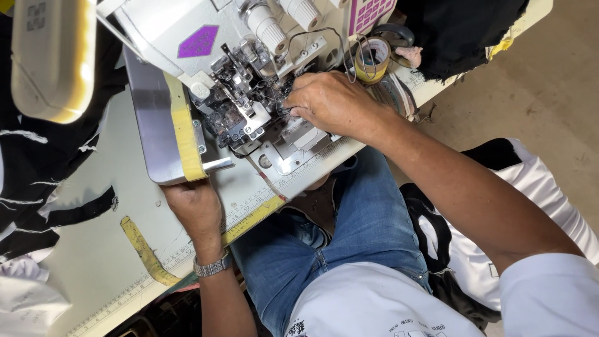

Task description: Threading and adjusting an industrial overlock sewing machine using tweezers

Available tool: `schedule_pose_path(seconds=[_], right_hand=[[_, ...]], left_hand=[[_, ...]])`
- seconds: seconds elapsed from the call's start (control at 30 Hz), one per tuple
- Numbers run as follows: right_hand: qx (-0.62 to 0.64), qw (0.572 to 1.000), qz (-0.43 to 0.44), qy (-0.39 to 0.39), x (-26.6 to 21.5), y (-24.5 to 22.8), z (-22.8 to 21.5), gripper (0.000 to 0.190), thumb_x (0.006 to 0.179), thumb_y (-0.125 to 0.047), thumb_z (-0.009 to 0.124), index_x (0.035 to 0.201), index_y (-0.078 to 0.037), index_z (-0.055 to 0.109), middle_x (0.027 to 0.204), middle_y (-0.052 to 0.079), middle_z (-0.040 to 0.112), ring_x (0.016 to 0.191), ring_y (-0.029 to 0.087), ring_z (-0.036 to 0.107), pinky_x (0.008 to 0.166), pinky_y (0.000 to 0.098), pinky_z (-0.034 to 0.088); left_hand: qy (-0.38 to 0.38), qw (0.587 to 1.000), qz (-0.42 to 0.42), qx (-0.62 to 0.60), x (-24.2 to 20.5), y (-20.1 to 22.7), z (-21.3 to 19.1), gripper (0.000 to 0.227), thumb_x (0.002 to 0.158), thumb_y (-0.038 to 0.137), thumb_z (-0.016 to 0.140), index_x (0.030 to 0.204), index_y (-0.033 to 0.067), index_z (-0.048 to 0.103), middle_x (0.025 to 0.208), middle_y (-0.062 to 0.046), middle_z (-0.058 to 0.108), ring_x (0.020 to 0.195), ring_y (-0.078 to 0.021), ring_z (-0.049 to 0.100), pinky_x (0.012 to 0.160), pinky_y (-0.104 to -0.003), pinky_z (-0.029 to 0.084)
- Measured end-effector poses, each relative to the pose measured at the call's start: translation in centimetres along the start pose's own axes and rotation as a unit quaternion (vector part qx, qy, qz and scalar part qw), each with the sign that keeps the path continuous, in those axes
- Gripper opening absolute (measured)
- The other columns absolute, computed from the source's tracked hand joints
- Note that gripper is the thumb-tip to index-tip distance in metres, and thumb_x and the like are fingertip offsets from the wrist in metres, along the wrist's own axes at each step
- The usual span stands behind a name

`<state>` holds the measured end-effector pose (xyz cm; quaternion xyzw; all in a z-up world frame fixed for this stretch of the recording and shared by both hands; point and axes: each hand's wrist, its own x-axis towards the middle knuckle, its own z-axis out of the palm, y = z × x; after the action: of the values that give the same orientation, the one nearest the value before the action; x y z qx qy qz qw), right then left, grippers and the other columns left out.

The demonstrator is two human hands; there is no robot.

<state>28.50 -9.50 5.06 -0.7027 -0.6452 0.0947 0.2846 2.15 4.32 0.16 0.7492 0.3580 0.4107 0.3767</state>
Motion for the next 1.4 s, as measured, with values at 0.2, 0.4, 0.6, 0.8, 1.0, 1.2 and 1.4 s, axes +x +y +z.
schedule_pose_path(seconds=[0.2,0.4,0.6,0.8,1.0,1.2,1.4], right_hand=[[-0.047,0.999,-0.012,0.001,-0.1,1.2,2.1,0.012,0.094,-0.007,0.073,0.103,-0.005,0.081,0.086,0.014,0.071,0.076,0.028,0.073,0.067,0.0382,0.058],[0.005,1.000,0.000,-0.025,0.8,-0.7,1.9,0.014,0.095,-0.001,0.070,0.104,-0.002,0.081,0.085,0.018,0.071,0.077,0.028,0.073,0.073,0.0356,0.059],[0.005,1.000,0.011,-0.025,1.3,-1.2,1.6,0.012,0.094,0.000,0.071,0.101,-0.001,0.080,0.081,0.017,0.072,0.075,0.027,0.072,0.074,0.0374,0.059],[-0.044,0.993,0.092,-0.057,-0.3,-2.6,-0.6,0.018,0.099,-0.022,0.068,0.097,-0.010,0.081,0.080,0.012,0.073,0.087,0.033,0.071,0.080,0.0474,0.055],[-0.041,0.990,0.134,-0.020,-0.4,-1.7,1.8,0.021,0.098,-0.021,0.059,0.095,-0.010,0.077,0.077,0.019,0.072,0.084,0.044,0.073,0.072,0.0575,0.056],[-0.038,0.984,0.173,-0.020,1.7,-2.2,5.4,0.022,0.090,-0.010,0.057,0.091,-0.010,0.078,0.071,0.013,0.072,0.078,0.039,0.075,0.076,0.0547,0.056],[0.017,0.971,0.214,-0.105,0.4,-5.7,-0.1,0.026,0.095,-0.009,0.053,0.092,-0.006,0.079,0.071,0.018,0.073,0.076,0.040,0.074,0.079,0.0561,0.056]], left_hand=[[0.000,1.000,-0.001,-0.002,0.1,0.0,0.1,0.038,0.098,-0.003,0.063,0.133,-0.0025,0.049,0.129,-0.019,0.060,0.127,-0.0351,0.057,0.112,-0.049,0.046],[-0.001,1.000,0.002,-0.009,0.1,0.1,0.2,0.040,0.097,-0.004,0.063,0.133,-0.0028,0.048,0.129,-0.020,0.059,0.128,-0.0353,0.056,0.113,-0.050,0.045],[0.002,1.000,0.003,-0.013,0.2,0.4,0.4,0.042,0.096,-0.005,0.064,0.134,-0.0031,0.047,0.129,-0.020,0.057,0.128,-0.0356,0.056,0.113,-0.051,0.044],[0.007,1.000,-0.001,-0.018,0.2,0.1,0.3,0.044,0.095,-0.006,0.064,0.135,-0.0034,0.045,0.129,-0.021,0.056,0.129,-0.0359,0.055,0.114,-0.052,0.042],[0.007,1.000,0.003,-0.025,0.2,0.4,0.5,0.046,0.094,-0.008,0.064,0.135,-0.0037,0.044,0.129,-0.021,0.055,0.130,-0.0361,0.054,0.115,-0.053,0.041],[0.005,1.000,0.005,-0.030,0.1,0.6,0.4,0.048,0.094,-0.009,0.064,0.136,-0.0040,0.043,0.129,-0.022,0.054,0.130,-0.0364,0.053,0.115,-0.054,0.039],[0.004,0.999,0.005,-0.034,0.1,0.5,0.5,0.050,0.093,-0.010,0.064,0.137,-0.0043,0.041,0.129,-0.023,0.053,0.131,-0.0366,0.052,0.116,-0.054,0.038]])
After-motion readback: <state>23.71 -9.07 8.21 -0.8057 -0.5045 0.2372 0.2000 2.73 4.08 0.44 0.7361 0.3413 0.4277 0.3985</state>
